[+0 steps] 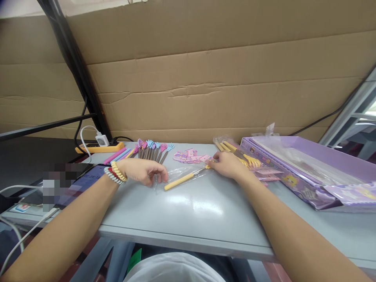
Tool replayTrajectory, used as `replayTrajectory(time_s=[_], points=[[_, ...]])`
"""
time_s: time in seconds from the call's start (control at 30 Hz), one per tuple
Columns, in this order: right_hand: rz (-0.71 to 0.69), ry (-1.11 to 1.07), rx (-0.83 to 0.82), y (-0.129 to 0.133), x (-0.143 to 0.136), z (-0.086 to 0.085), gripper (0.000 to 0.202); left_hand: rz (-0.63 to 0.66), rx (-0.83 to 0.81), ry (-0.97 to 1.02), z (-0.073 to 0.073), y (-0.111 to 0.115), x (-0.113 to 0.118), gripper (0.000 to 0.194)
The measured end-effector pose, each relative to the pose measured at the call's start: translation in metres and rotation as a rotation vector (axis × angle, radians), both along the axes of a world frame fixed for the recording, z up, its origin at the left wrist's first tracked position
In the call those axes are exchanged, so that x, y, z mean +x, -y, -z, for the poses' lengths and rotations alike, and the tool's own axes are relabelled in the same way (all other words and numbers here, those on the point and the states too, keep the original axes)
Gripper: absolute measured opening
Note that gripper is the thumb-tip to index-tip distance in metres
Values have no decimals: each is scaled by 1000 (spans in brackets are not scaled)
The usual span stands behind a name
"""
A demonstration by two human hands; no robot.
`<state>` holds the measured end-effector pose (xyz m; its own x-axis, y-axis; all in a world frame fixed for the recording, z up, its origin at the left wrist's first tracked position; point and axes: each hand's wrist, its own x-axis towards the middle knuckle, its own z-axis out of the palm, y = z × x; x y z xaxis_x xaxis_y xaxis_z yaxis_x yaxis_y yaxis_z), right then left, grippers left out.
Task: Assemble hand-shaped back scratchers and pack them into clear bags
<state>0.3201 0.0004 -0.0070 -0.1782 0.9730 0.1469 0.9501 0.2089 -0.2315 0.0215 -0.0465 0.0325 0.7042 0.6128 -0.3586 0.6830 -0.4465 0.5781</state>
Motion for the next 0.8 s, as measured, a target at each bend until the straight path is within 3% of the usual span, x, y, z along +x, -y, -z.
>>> replayTrajectory(time_s=[0.13,0.33,0.53,0.8], points=[[-2,6,-8,-2,1,1,45,-16,55,-36,3,0,5,42],[-7,-7,-18,0,0,-1,44,-41,12,28,13,-6,9,13],[-53,-33,-39,4,-2,-3,48,-14,170,150,15,-9,8,21],[-124,-43,-58,4,0,-4,48,-79,310,208,22,-7,19,18]])
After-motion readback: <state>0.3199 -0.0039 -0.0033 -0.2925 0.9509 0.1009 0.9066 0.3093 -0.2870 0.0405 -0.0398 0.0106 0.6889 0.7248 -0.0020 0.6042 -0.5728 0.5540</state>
